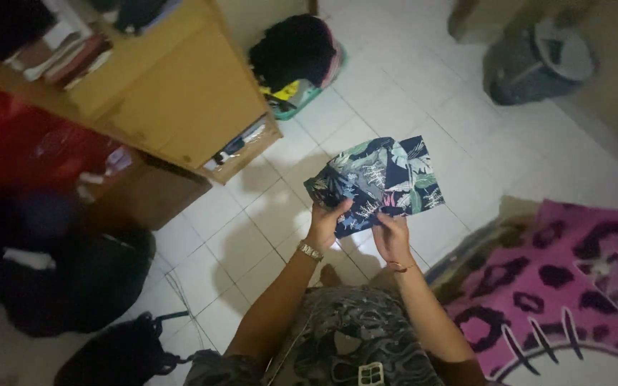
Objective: The person is picking up folded clothes and small electronic boxes from a bed and placing them into a wooden shelf unit to organize them.
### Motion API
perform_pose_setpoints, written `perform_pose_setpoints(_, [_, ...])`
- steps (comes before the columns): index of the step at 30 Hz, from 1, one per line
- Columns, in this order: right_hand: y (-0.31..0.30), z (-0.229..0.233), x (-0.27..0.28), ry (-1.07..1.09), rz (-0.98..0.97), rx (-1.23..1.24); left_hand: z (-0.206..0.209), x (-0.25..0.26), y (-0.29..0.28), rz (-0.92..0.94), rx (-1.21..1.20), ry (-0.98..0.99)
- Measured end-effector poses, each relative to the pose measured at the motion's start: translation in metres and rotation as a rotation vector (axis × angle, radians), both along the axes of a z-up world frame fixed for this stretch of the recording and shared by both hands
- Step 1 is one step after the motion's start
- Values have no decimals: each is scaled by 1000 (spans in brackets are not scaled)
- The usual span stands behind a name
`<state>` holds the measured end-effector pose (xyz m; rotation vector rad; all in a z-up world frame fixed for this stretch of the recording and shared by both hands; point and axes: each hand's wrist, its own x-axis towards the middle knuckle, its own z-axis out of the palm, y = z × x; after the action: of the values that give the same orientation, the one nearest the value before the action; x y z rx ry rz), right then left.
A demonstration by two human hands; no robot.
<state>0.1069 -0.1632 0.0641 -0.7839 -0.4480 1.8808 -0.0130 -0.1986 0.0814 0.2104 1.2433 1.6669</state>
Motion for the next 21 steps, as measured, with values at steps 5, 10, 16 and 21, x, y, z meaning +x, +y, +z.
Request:
perform_pose_setpoints(5, [9, 20, -31, 510, -74, -353, -6, -43, -20, 55, -6, -122])
perform_pose_setpoints(10, [33, -3, -55, 442, -120, -491, -2, -64, -27, 166, -19, -113])
perform_pose_setpoints(16, [68, 2, -98, 367, -20, -454, 12, -95, -20, 190, -157, -38])
perform_pose_setpoints(21, [118, -17, -126, 244, 121, -474, 33, -134, -2, 171, -175, -101])
